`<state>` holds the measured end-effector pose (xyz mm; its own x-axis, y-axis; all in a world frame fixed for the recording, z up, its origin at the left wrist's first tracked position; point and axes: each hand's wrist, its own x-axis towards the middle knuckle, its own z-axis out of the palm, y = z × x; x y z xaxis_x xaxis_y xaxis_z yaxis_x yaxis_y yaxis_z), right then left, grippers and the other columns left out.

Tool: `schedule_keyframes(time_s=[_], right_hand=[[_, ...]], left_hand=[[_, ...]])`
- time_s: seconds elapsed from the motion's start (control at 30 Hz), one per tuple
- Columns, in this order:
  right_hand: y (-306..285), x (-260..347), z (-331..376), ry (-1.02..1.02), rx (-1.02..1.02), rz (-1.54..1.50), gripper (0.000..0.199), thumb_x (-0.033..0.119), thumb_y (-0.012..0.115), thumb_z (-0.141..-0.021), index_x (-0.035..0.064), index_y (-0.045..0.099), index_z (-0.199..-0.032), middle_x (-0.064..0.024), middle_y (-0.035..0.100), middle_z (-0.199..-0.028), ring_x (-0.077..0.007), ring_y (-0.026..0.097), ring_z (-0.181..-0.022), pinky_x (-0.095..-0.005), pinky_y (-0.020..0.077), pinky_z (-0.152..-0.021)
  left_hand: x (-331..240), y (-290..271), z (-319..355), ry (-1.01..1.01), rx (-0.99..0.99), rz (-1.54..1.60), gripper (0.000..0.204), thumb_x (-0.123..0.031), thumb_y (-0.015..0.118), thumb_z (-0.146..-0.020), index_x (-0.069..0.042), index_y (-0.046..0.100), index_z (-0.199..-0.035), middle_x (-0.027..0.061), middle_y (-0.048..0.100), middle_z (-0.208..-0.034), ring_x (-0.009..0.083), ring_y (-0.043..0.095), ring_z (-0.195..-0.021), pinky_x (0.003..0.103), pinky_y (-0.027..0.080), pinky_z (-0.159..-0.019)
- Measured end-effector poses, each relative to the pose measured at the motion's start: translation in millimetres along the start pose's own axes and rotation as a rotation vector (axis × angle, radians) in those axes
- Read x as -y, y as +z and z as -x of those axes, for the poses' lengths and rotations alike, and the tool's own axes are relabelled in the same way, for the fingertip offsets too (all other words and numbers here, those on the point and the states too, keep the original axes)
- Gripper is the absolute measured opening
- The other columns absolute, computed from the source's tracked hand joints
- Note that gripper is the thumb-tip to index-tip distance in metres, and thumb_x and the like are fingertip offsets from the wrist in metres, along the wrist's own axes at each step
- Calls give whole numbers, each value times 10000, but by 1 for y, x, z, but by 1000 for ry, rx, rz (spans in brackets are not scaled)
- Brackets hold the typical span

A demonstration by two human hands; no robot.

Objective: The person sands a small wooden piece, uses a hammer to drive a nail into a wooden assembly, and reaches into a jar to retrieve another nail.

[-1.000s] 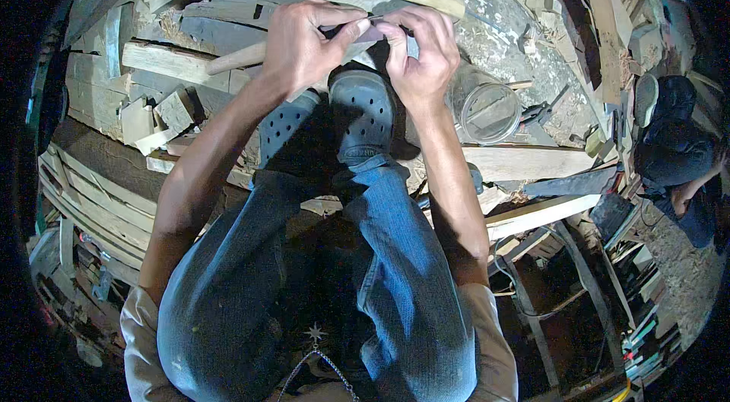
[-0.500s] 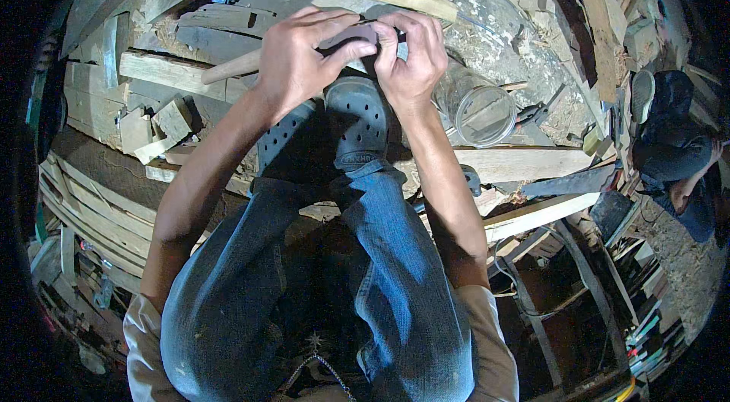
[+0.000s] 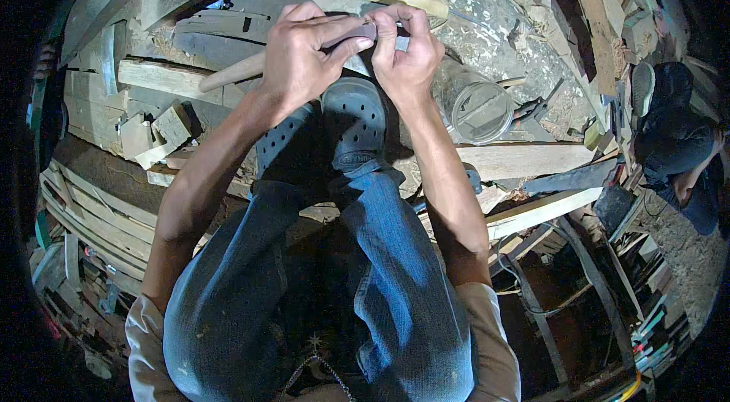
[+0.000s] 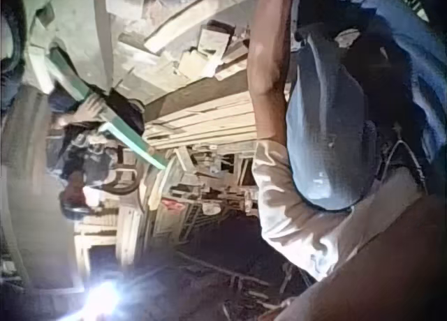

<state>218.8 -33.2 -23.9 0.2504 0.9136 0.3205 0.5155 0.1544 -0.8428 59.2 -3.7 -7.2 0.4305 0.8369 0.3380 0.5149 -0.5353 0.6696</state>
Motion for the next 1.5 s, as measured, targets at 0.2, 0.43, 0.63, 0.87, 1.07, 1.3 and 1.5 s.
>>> schedule_keyframes(time_s=[0.2, 0.43, 0.63, 0.87, 1.07, 1.3, 1.5], right_hand=[[1, 3, -10, -101, -4, 92, 73, 54, 654, -917, 17, 591, -919, -99, 701, -742, -219, 720, -676, -313, 557, -622], [2, -2, -13, -150, -23, 77, 60, 41, 671, -891, 31, 614, -875, -93, 698, -767, -228, 706, -676, -326, 551, -611], [1, -3, -16, -360, -8, 253, 99, 36, 707, -848, 44, 611, -871, -79, 690, -787, -261, 656, -674, -363, 534, -610], [-3, -1, -13, -262, -10, 213, 81, 56, 713, -856, 32, 638, -876, -89, 702, -797, -256, 676, -684, -358, 539, -614], [-16, 9, -7, -17, -32, 89, 53, 87, 719, -863, 51, 698, -895, -87, 719, -821, -247, 702, -747, -339, 549, -693], [-13, 7, -9, -216, 123, 173, 23, 64, 713, -848, 59, 710, -870, -84, 722, -856, -252, 700, -801, -339, 540, -747], [-18, 9, -4, 83, 97, -14, 43, 84, 713, -865, 53, 692, -887, -79, 733, -857, -239, 708, -805, -340, 546, -741]], left_hand=[[-2, 1, 0, -47, 17, 12, 281, -259, 822, -744, -153, 786, -1002, 39, 752, -860, 197, 619, -710, 321, 459, -774], [-1, -1, -1, -97, 49, 10, 276, -272, 825, -744, -175, 790, -1000, 37, 741, -828, 201, 622, -716, 340, 473, -752], [0, -6, -9, -210, 93, 166, 252, -245, 812, -774, -117, 788, -990, 110, 716, -776, 220, 645, -669, 354, 513, -642], [-3, -9, -13, -386, 195, 165, 224, -262, 801, -789, -129, 795, -970, 131, 707, -770, 206, 663, -660, 322, 516, -622], [-4, -7, -12, -420, 144, 176, 202, -267, 822, -769, -156, 804, -936, 108, 705, -761, 200, 662, -653, 323, 517, -630], [-4, -8, -12, -470, 164, 226, 207, -231, 838, -746, -133, 802, -924, 112, 709, -765, 199, 662, -645, 316, 525, -614], [-7, -5, -10, -422, 122, 164, 208, -237, 838, -753, -136, 801, -932, 121, 707, -778, 222, 674, -649, 335, 545, -633]])
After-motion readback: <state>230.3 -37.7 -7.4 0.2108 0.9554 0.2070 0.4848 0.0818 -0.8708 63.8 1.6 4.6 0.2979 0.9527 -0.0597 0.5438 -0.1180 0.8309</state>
